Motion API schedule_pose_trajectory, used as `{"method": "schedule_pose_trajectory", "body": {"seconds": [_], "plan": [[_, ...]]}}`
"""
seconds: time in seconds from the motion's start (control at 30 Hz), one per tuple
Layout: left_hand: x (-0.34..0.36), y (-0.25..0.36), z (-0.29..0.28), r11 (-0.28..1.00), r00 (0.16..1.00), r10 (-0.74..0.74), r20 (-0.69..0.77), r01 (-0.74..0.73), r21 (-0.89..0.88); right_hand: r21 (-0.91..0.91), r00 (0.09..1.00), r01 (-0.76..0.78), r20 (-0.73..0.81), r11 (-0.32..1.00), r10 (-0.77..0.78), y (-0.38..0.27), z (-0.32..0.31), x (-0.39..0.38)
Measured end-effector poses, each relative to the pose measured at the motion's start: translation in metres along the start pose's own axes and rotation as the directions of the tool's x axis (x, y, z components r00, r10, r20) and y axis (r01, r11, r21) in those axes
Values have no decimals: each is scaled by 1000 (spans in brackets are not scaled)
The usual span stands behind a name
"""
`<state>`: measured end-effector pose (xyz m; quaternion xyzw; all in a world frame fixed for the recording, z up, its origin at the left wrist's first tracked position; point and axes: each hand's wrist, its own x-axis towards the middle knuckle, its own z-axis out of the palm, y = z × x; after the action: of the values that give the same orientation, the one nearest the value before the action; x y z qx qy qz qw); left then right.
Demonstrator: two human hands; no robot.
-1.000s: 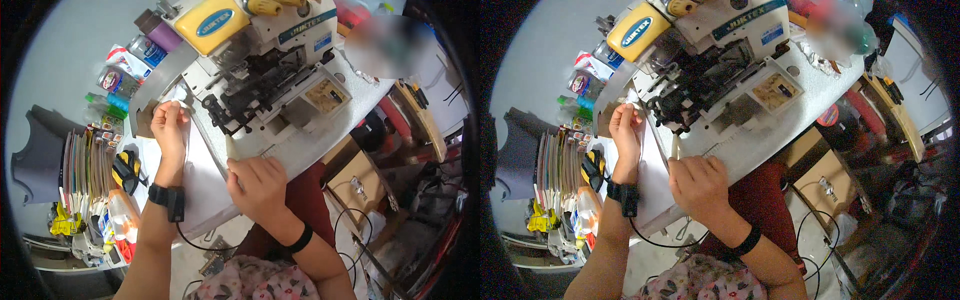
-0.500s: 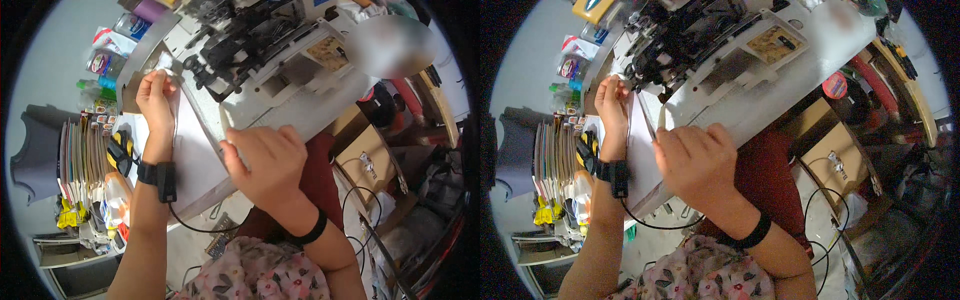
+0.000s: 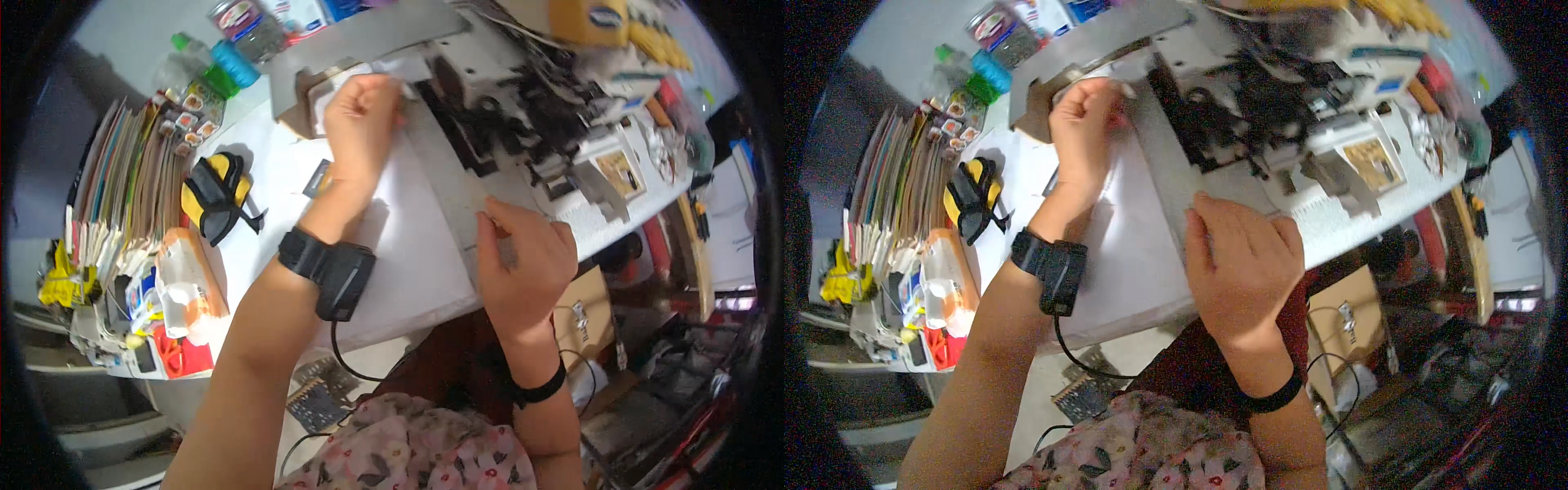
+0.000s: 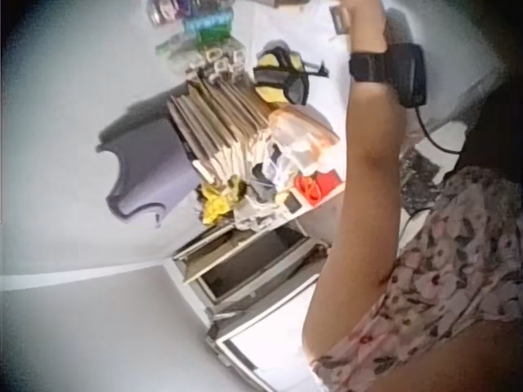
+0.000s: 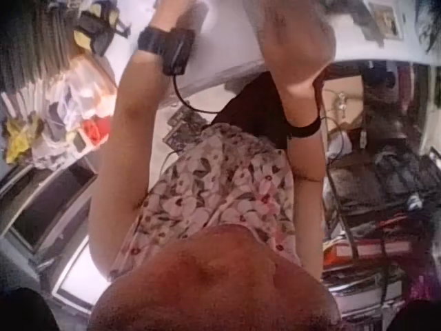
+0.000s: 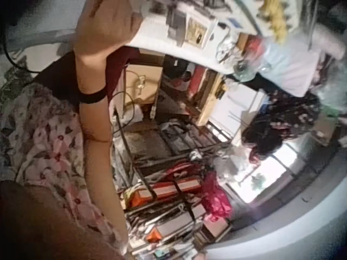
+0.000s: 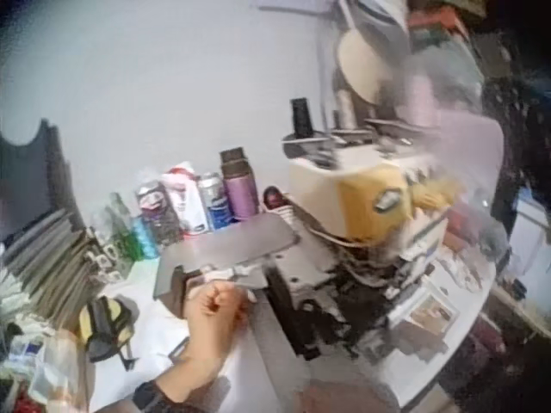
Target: Thread an industrial overlock sewing machine.
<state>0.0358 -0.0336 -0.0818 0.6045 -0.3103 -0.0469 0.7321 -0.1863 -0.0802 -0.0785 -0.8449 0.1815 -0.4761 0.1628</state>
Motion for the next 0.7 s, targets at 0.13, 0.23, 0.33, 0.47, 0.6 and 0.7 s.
{"method": "schedule_pose_trajectory", "body": {"seconds": [0.13, 0.23, 0.33, 0.47, 0.6, 0.7], "plan": [[-5, 18, 5, 995, 998, -54, -31, 52, -82, -117, 998, 43, 41, 992, -39, -14, 1, 7], [-7, 15, 2, 983, 990, -129, -61, 119, -142, -171, 992, 94, 97, 981, -78, -21, 4, 14], [-8, 16, 3, 989, 988, -137, -68, 132, -72, -257, 986, 138, 124, 956, -109, -28, 11, 18], [-2, 17, 5, 974, 980, -173, -101, 155, -167, -309, 986, 138, 137, 941, -99, -29, 20, 21], [4, 20, 6, 944, 962, -259, -85, 233, -236, -378, 987, 98, 156, 920, -41, -30, 25, 24], [5, 20, 9, 928, 958, -283, -49, 261, -265, -391, 986, 68, 168, 918, -1, -29, 28, 28]]}}
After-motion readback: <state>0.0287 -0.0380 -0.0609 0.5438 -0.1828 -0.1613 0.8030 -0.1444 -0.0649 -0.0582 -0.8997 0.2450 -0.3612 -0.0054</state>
